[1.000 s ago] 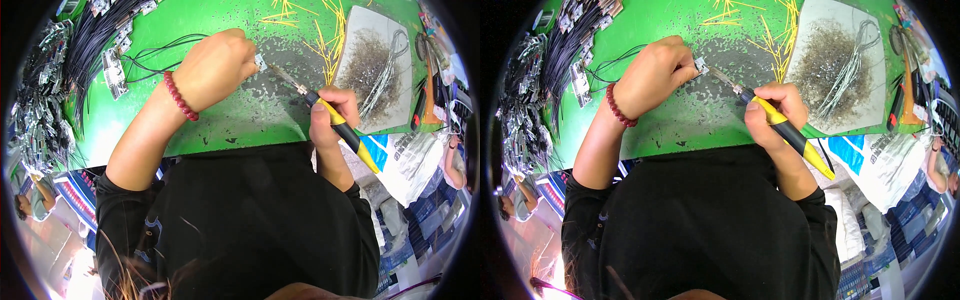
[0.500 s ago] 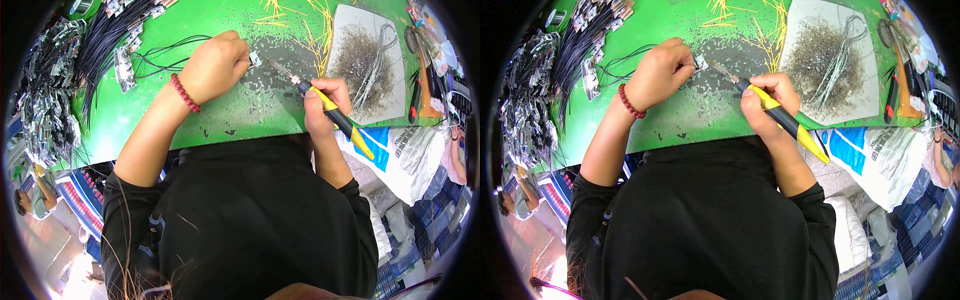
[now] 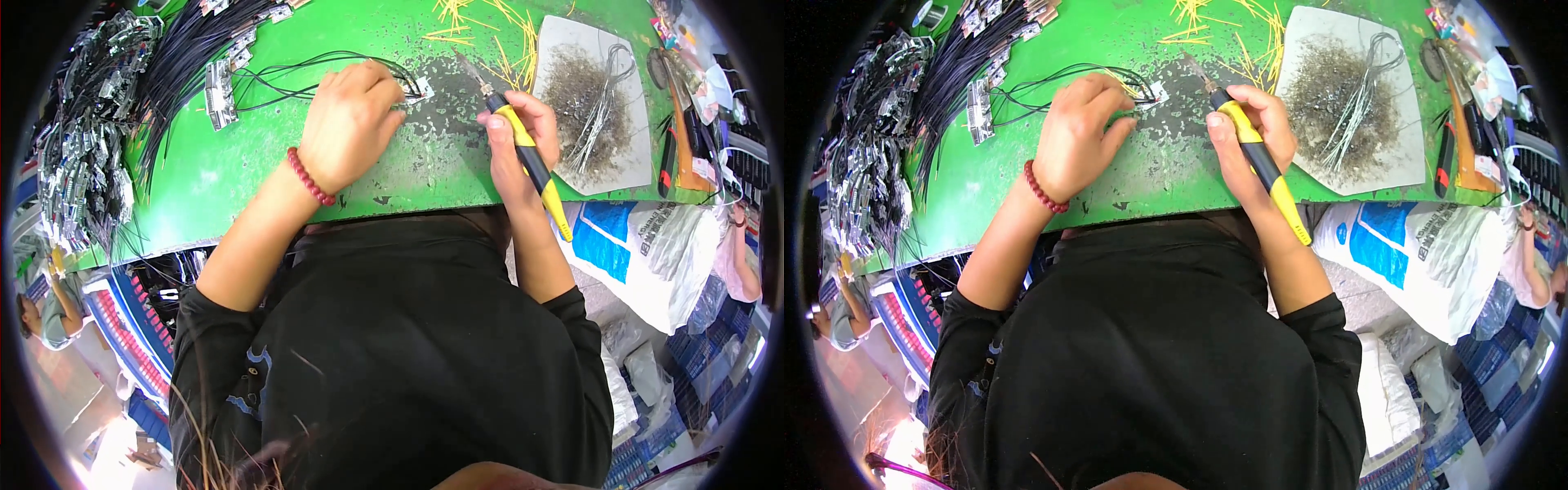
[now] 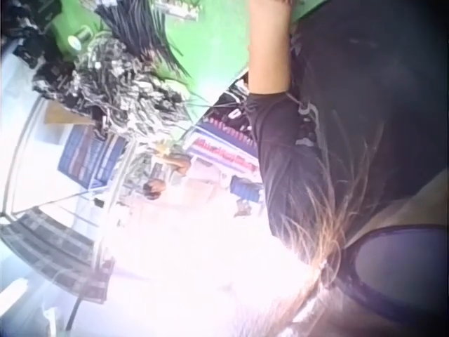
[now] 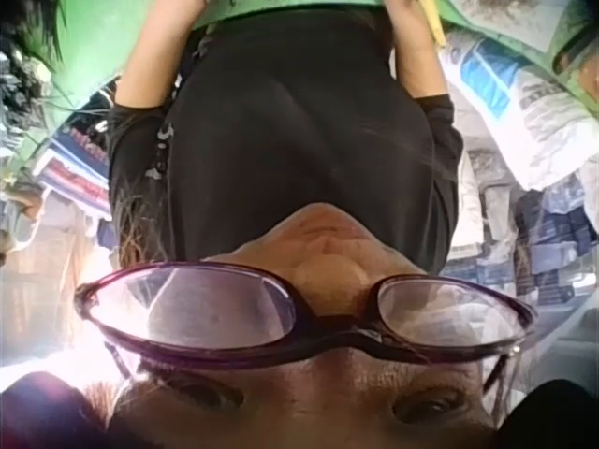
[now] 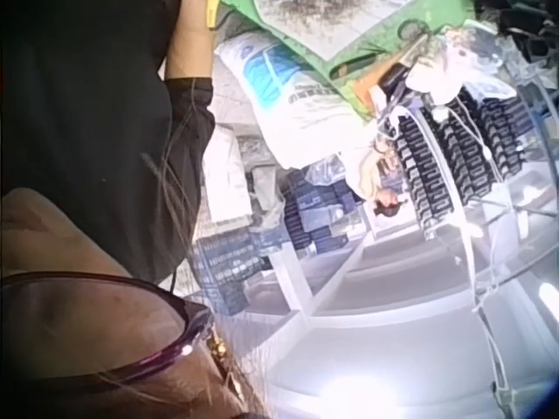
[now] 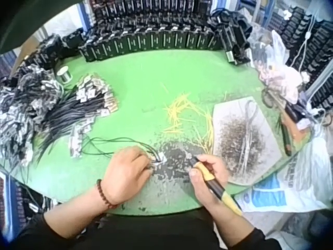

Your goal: The person picks up a circuit board and wires from the table, solders the wires onto the board using a soldering iron, and then installs the assembly into a plastic housing.

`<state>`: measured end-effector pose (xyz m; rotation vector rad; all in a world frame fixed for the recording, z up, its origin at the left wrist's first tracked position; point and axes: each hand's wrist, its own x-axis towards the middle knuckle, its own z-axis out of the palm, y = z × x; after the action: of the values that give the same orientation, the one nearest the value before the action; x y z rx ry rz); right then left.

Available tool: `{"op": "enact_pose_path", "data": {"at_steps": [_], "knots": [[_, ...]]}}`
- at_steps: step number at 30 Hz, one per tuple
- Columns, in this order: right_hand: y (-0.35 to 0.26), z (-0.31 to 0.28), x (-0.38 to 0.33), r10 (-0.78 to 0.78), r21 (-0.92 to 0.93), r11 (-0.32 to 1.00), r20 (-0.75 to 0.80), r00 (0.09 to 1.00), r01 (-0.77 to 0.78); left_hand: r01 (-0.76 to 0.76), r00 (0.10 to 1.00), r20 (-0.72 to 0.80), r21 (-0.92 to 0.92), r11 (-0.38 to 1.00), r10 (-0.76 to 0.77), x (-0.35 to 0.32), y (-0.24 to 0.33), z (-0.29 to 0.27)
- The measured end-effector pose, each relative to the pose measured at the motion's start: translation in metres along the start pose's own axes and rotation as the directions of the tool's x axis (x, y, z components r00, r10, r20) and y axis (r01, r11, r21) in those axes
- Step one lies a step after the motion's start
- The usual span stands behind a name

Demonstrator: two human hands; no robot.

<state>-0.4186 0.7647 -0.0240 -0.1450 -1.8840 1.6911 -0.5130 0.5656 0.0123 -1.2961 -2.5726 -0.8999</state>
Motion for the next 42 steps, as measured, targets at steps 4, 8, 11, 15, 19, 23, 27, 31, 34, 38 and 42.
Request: {"op": "enact_pose_path", "data": {"at_steps": [4,8,11,15,19,23,27,31,34,38,42], "knots": [[-0.006,0.004,0.0,-0.04,-0.046,0.998,0.066,0.997,0.043,-0.003,1.0,0.004,-0.009,1.0,0.003,-0.02,0.009,-0.007],[-0.026,-0.018,0.002,-0.299,-0.216,0.917,0.188,0.935,0.337,-0.038,0.999,-0.007,0.015,0.999,0.038,-0.021,0.015,-0.008],[-0.046,-0.075,0.006,-0.373,-0.377,0.836,0.143,0.917,0.399,-0.03,0.999,0.012,0.006,1.0,0.03,-0.017,0.019,-0.007],[-0.053,-0.175,0.03,-0.256,-0.725,0.676,-0.065,0.964,0.131,-0.054,0.998,0.029,-0.031,0.998,0.055,-0.006,0.015,-0.006],[-0.053,-0.262,0.05,-0.137,-0.867,0.469,-0.261,0.956,-0.17,0.009,1.0,0.009,-0.052,0.999,-0.008,-0.005,0.004,-0.01],[-0.032,-0.304,0.1,-0.146,-0.969,0.222,0.075,0.987,0.106,0.088,0.996,-0.023,-0.077,0.993,-0.09,-0.011,-0.003,-0.017],[0.0,-0.304,0.138,-0.064,-1.0,-0.025,-0.011,0.998,-0.013,0.118,0.992,-0.044,-0.059,0.991,-0.12,-0.014,-0.004,-0.024],[0.022,-0.295,0.149,0.037,-0.979,-0.062,-0.197,0.98,-0.194,0.149,0.988,-0.028,-0.073,0.986,-0.151,-0.016,-0.001,-0.024],[0.028,-0.298,0.149,-0.021,-0.945,0.064,-0.324,0.946,-0.322,0.128,0.991,-0.018,-0.076,0.989,-0.13,-0.019,0.001,-0.024],[0.025,-0.309,0.144,-0.085,-0.926,0.096,-0.373,0.924,-0.365,0.124,0.992,-0.004,-0.094,0.988,-0.125,-0.022,0.002,-0.021],[0.0,-0.306,0.133,-0.25,-0.927,0.271,-0.327,0.911,-0.258,0.125,0.992,-0.005,-0.126,0.984,-0.126,-0.024,0.003,-0.023]]}}
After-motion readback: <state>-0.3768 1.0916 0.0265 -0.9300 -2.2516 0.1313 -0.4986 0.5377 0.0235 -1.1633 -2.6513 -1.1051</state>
